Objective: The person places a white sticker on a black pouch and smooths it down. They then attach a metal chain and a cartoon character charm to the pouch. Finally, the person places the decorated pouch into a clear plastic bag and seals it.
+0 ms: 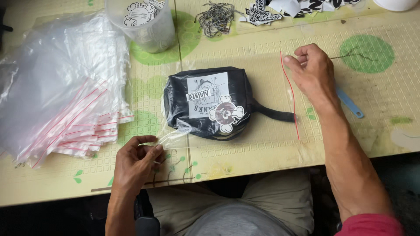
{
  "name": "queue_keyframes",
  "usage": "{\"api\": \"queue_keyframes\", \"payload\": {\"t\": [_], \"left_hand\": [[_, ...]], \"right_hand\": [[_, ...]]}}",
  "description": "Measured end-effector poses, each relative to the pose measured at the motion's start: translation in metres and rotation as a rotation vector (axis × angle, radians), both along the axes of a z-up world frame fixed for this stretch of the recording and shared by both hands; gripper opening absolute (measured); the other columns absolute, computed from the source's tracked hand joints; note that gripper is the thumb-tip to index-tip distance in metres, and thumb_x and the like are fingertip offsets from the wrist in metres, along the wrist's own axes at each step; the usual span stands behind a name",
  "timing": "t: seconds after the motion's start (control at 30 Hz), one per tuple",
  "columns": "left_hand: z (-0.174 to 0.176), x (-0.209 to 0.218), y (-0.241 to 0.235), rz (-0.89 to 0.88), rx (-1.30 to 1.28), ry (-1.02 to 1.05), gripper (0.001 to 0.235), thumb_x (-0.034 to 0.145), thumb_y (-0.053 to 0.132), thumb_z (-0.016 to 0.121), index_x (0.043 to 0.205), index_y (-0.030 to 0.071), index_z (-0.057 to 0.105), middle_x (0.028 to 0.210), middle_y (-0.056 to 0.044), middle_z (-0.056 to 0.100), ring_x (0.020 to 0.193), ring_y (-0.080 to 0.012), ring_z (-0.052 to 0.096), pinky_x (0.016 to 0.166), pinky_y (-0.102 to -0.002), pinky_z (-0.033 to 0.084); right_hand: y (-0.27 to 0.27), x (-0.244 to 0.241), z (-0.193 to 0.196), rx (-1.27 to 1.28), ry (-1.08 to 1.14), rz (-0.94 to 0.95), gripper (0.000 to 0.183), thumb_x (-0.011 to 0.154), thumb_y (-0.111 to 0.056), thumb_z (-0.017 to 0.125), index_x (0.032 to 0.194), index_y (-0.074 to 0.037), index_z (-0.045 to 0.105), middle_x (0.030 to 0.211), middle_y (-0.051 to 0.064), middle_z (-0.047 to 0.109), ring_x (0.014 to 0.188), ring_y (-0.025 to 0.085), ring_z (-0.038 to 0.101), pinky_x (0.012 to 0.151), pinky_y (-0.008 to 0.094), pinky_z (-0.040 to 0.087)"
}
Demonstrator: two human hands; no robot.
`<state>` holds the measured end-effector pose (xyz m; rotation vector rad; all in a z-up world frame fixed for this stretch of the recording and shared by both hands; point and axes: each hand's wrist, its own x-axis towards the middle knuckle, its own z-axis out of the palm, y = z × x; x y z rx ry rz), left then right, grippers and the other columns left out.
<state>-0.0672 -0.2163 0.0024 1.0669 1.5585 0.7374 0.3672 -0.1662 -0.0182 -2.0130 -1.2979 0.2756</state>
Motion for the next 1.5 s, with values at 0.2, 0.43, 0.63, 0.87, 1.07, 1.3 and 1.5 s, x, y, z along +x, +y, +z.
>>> {"api": "queue_keyframes", "payload": {"t": [0.2, 0.43, 0.63, 0.87, 1.07, 1.3, 1.5], "left_hand": [[-0.011, -0.003, -0.001, 0.004, 0.025, 0.009, 0.028, 0.089, 0.015, 0.075, 0.113, 0.001, 0.070, 0.078, -0.012, 0.070, 0.075, -0.0220, 0.072, 0.059, -0.034, 0.056], [-0.012, -0.002, -0.003, 0.000, 0.044, 0.016, 0.030, 0.088, 0.015, 0.075, 0.113, -0.001, 0.070, 0.079, -0.014, 0.072, 0.075, -0.0229, 0.072, 0.060, -0.034, 0.056], [-0.009, -0.001, -0.004, -0.003, 0.039, 0.038, 0.031, 0.089, 0.014, 0.074, 0.115, -0.001, 0.070, 0.083, -0.015, 0.073, 0.077, -0.0244, 0.073, 0.062, -0.036, 0.059], [0.006, 0.012, -0.003, -0.098, 0.041, 0.345, 0.043, 0.087, 0.031, 0.073, 0.124, 0.010, 0.066, 0.088, -0.008, 0.071, 0.077, -0.0200, 0.069, 0.066, -0.035, 0.055], [0.019, 0.073, 0.000, -0.421, 0.697, 0.547, 0.049, 0.094, 0.031, 0.069, 0.135, 0.007, 0.059, 0.125, -0.020, 0.058, 0.105, -0.0319, 0.064, 0.081, -0.045, 0.060], [0.012, 0.207, 0.034, -1.002, 1.271, 0.401, 0.017, 0.096, 0.014, 0.066, 0.112, 0.009, 0.070, 0.113, -0.016, 0.069, 0.125, -0.0362, 0.061, 0.100, -0.052, 0.054], [-0.056, 0.268, 0.076, -1.104, 1.129, 0.670, 0.020, 0.087, 0.030, 0.069, 0.105, 0.020, 0.069, 0.111, -0.005, 0.071, 0.117, -0.0296, 0.066, 0.086, -0.046, 0.054]], "right_hand": [[-0.075, -0.042, 0.065, -0.384, 0.197, 0.076, 0.049, 0.101, -0.025, 0.066, 0.142, -0.003, 0.053, 0.099, 0.022, 0.076, 0.088, 0.029, 0.077, 0.078, 0.042, 0.061], [-0.081, -0.052, 0.046, -0.429, 0.416, 0.040, 0.047, 0.096, -0.026, 0.068, 0.137, -0.006, 0.055, 0.090, 0.019, 0.079, 0.074, 0.026, 0.075, 0.067, 0.035, 0.058], [-0.080, -0.045, 0.020, -0.437, 0.684, 0.202, 0.047, 0.092, -0.014, 0.070, 0.134, -0.010, 0.049, 0.090, 0.024, 0.079, 0.074, 0.033, 0.078, 0.052, 0.033, 0.053], [-0.086, -0.029, 0.003, -0.398, 0.859, 0.379, 0.037, 0.094, -0.010, 0.064, 0.130, -0.008, 0.055, 0.095, 0.026, 0.081, 0.080, 0.033, 0.080, 0.054, 0.032, 0.055], [-0.092, -0.042, 0.006, -0.311, 0.724, 0.171, 0.027, 0.092, 0.005, 0.070, 0.112, -0.002, 0.053, 0.088, 0.020, 0.068, 0.074, 0.031, 0.078, 0.056, 0.037, 0.063], [-0.103, -0.025, -0.039, -0.112, 0.703, 0.245, 0.057, 0.088, 0.005, 0.075, 0.138, 0.003, 0.047, 0.089, 0.022, 0.067, 0.070, 0.030, 0.075, 0.056, 0.041, 0.067], [-0.134, -0.037, -0.008, -0.046, 0.259, 0.120, 0.067, 0.086, -0.001, 0.079, 0.146, -0.001, 0.048, 0.116, 0.027, 0.063, 0.100, 0.037, 0.072, 0.074, 0.044, 0.065]]}}
